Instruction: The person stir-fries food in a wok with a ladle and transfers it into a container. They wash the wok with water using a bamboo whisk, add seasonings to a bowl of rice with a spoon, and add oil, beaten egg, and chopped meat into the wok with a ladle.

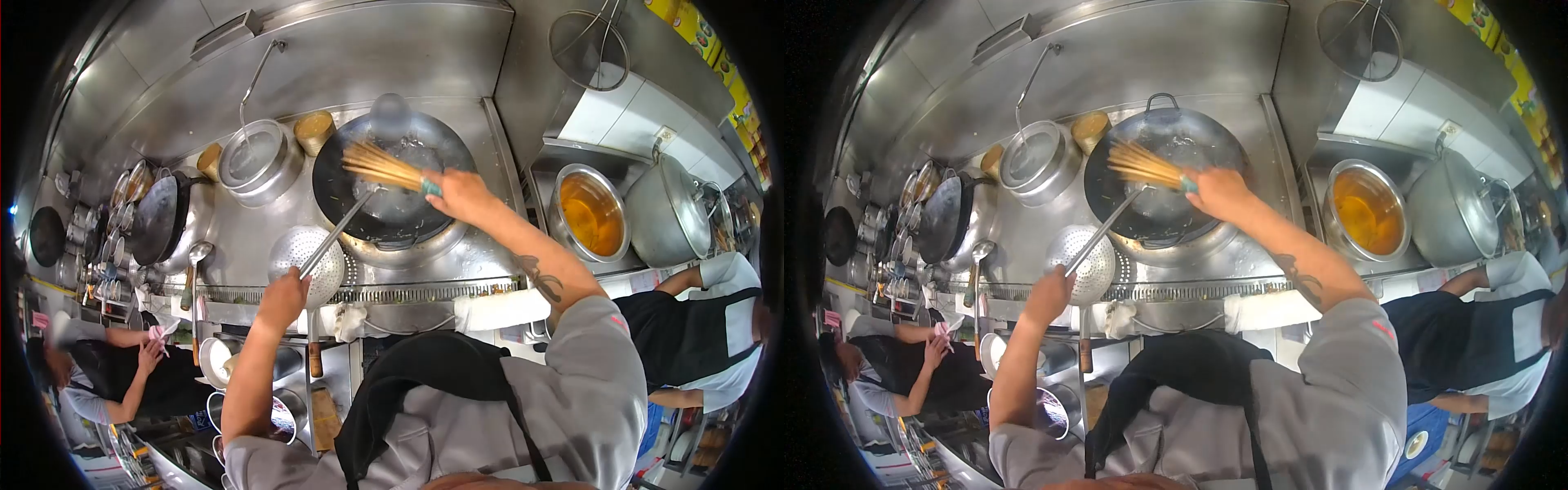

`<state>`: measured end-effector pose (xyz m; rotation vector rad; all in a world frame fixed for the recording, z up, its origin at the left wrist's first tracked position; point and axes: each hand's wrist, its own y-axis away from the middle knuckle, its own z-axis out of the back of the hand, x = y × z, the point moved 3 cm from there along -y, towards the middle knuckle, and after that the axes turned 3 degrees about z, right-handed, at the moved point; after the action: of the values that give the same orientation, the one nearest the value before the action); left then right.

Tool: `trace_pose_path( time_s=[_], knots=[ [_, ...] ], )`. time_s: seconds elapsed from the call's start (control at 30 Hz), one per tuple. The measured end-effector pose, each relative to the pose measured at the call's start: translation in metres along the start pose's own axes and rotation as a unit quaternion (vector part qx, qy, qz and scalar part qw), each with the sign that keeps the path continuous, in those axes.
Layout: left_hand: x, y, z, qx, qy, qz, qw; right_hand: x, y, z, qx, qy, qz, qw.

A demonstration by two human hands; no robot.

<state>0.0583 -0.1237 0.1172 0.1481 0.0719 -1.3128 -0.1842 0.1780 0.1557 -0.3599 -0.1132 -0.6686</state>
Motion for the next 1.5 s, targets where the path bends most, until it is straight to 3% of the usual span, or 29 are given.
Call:
trace_pose_path(
  time_s=[0.03,0.17,0.27,0.33,0.47,0.53,0.63,0.73,0.77,0.87,0.97,1.07,1.17,1.27,1.4,1.5],
  knots=[
    [0.003,-0.001,0.000,0.007,-0.009,0.003,1.000,-0.017,0.009,-0.023,0.088,0.013,-0.021,0.996],
    [0.020,0.000,-0.009,-0.002,-0.076,0.024,0.997,-0.095,0.025,-0.024,0.190,0.042,-0.162,0.968],
    [0.031,0.000,-0.027,-0.009,-0.132,0.011,0.991,-0.050,0.018,-0.003,0.071,-0.041,-0.126,0.989],
    [0.036,-0.003,-0.035,-0.011,-0.149,-0.004,0.989,-0.027,0.000,-0.025,-0.015,-0.069,-0.041,0.997],
    [0.023,0.006,-0.022,0.033,-0.097,0.041,0.994,-0.073,-0.024,-0.091,0.167,0.007,-0.116,0.979],
    [0.025,0.008,-0.022,0.024,-0.068,0.050,0.996,-0.084,-0.019,-0.063,0.215,0.024,-0.114,0.970],
    [0.018,-0.004,-0.021,-0.010,-0.009,0.030,0.999,-0.041,-0.008,-0.025,0.108,-0.002,-0.086,0.990],
    [0.022,-0.033,-0.014,0.002,0.026,0.000,1.000,-0.001,-0.005,-0.035,0.014,-0.029,-0.003,0.999],
    [0.031,-0.040,-0.010,0.009,0.057,-0.002,0.998,-0.007,0.000,-0.046,0.037,-0.026,0.011,0.999],
    [0.052,-0.044,-0.004,0.019,0.063,-0.013,0.998,-0.067,0.025,-0.049,0.145,0.005,-0.080,0.986],
    [0.047,-0.036,0.003,0.022,0.012,0.014,1.000,-0.079,0.042,-0.019,0.126,0.041,-0.093,0.987],
    [0.050,-0.038,0.000,0.013,-0.017,0.015,1.000,-0.033,0.020,-0.010,0.017,0.001,-0.084,0.996],
    [0.059,-0.035,-0.006,0.017,-0.042,0.011,0.999,-0.040,0.003,-0.064,0.090,-0.006,-0.046,0.995],
    [0.064,-0.022,-0.009,0.024,-0.072,0.041,0.996,-0.078,-0.004,-0.050,0.162,0.042,-0.113,0.979],
    [0.061,-0.011,-0.014,0.038,-0.075,0.055,0.995,-0.051,-0.021,-0.052,0.014,-0.017,-0.034,0.999],
    [0.049,-0.010,-0.005,0.034,-0.070,0.043,0.996,-0.038,-0.043,-0.095,0.119,0.029,-0.043,0.992]
  ],
)
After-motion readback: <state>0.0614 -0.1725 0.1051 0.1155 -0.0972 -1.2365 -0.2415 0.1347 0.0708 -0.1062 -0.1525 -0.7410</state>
